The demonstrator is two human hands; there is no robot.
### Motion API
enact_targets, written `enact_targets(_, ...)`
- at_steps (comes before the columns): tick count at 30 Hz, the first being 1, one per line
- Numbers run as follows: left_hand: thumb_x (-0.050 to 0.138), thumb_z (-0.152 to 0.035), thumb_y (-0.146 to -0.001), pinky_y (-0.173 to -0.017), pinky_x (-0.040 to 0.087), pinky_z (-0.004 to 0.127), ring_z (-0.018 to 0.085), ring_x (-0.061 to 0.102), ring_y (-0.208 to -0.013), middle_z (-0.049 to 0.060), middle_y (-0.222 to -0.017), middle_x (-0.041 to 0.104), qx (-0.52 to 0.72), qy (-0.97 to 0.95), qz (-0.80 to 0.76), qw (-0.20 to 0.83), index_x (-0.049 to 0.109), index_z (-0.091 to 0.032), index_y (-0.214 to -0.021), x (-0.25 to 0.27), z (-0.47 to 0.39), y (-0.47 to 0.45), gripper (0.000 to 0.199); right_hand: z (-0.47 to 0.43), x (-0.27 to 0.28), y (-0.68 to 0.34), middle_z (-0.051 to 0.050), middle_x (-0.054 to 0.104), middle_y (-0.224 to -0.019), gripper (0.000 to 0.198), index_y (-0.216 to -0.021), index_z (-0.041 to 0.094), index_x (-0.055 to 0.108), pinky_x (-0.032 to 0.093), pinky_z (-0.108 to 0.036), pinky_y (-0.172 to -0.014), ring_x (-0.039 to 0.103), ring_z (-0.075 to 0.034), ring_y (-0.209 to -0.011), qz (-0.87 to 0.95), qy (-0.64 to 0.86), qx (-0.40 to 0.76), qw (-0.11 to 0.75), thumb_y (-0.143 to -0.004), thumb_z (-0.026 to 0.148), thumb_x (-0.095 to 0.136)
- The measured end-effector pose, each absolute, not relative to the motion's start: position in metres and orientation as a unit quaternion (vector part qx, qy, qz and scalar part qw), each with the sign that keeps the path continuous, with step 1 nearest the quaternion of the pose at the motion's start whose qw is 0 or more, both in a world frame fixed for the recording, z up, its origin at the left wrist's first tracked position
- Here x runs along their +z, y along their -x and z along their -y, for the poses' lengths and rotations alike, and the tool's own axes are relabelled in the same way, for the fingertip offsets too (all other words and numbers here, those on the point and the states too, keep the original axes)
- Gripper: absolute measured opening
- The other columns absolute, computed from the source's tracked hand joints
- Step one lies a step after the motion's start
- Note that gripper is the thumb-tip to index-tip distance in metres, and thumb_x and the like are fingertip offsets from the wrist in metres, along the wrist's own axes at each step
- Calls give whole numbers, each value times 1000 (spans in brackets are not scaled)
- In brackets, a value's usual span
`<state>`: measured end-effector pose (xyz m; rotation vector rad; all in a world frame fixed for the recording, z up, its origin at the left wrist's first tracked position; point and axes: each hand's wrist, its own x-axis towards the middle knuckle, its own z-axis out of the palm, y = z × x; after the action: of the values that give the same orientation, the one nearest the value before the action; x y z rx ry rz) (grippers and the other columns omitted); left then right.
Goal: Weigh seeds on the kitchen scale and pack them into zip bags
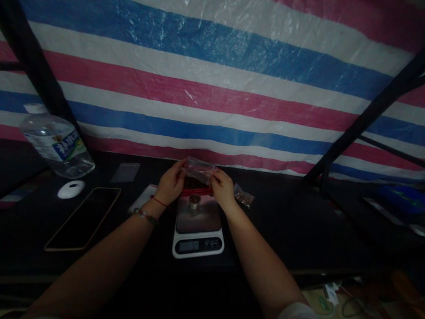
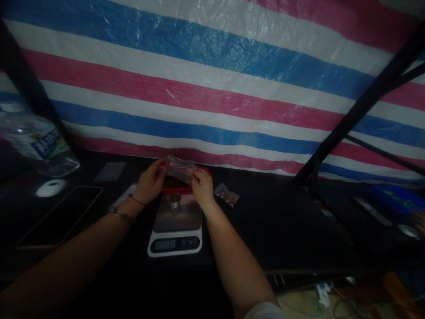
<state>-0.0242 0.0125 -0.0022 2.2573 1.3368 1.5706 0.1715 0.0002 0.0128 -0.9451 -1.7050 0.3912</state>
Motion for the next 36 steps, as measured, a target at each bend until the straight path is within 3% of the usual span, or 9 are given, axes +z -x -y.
enact_targets(3, 35, -28, -93, -89, 48, 38, 21, 63, -95, 10, -99, 67, 522, -728, -444, 21, 43, -14, -135, -1, -15, 28, 45, -1, 12, -172, -5, 69, -90, 28, -91, 19, 74, 47, -28, -81, 61, -17, -86, 709, 410, 176, 547, -83, 12, 48)
enact_targets(5, 37, -28, -90, -97, 43, 43, 25, 57, -108, 13, -114, 63, 517, -736, -437, -29, 45, -15, -133, 3, -14, 32, 46, 0, 13, -171, -5, 69, -92, 24, -97, 20, 72, 47, -29, -82, 61, -18, -87, 698, 429, 188, 542, -82, 17, 54)
enact_targets(8, 48, -29, -81, -105, 34, 50, 30, 47, -124, 13, -133, 52, 465, -786, -398, -85, 48, -19, -133, 12, -5, 33, 53, 3, 16, -169, -5, 67, -100, 34, -110, 23, 68, 47, -32, -87, 60, -20, -95, 708, 440, 190, 520, -76, 21, 67)
enact_targets(11, 55, -31, -74, -107, 30, 52, 33, 41, -130, 10, -140, 49, 406, -837, -354, -99, 45, -23, -136, 19, 4, 29, 64, 8, 20, -165, -6, 66, -101, 36, -109, 23, 68, 45, -35, -91, 58, -22, -99, 741, 432, 156, 490, -73, 21, 71)
enact_targets(18, 62, -41, -72, -108, 25, 51, 33, 42, -126, 10, -130, 57, 375, -854, -345, -103, 44, -23, -138, 21, 4, 25, 71, 16, 21, -156, -6, 63, -103, 23, -101, 23, 70, 44, -35, -94, 57, -20, -100, 776, 386, 164, 470, -79, 22, 66)
enact_targets(24, 65, -50, -70, -101, 33, 49, 32, 51, -110, 12, -113, 60, 398, -808, -419, -115, 50, -18, -131, 18, -1, 28, 71, 10, 36, -180, -6, 66, -101, 28, -102, 21, 70, 45, -31, -91, 59, -17, -99, 758, 399, 120, 501, -91, 20, 44)
enact_targets(31, 66, -45, -71, -99, 40, 46, 32, 50, -113, 16, -118, 55, 436, -754, -481, -94, 43, -12, -132, 7, -15, 35, 73, -1, 31, -213, -2, 71, -71, 9, -75, 22, 75, 43, -25, -64, 62, -16, -66, 834, 492, 139, 207, -76, 25, 67)
enact_targets(36, 68, -42, -69, -99, 41, 48, 33, 52, -111, 15, -115, 56, 450, -742, -489, -91, 46, -13, -125, 1, -22, 38, 66, 1, 25, -212, -1, 72, -70, 10, -75, 24, 76, 41, -24, -60, 63, -15, -64, 837, 500, 142, 171, -70, 19, 69)
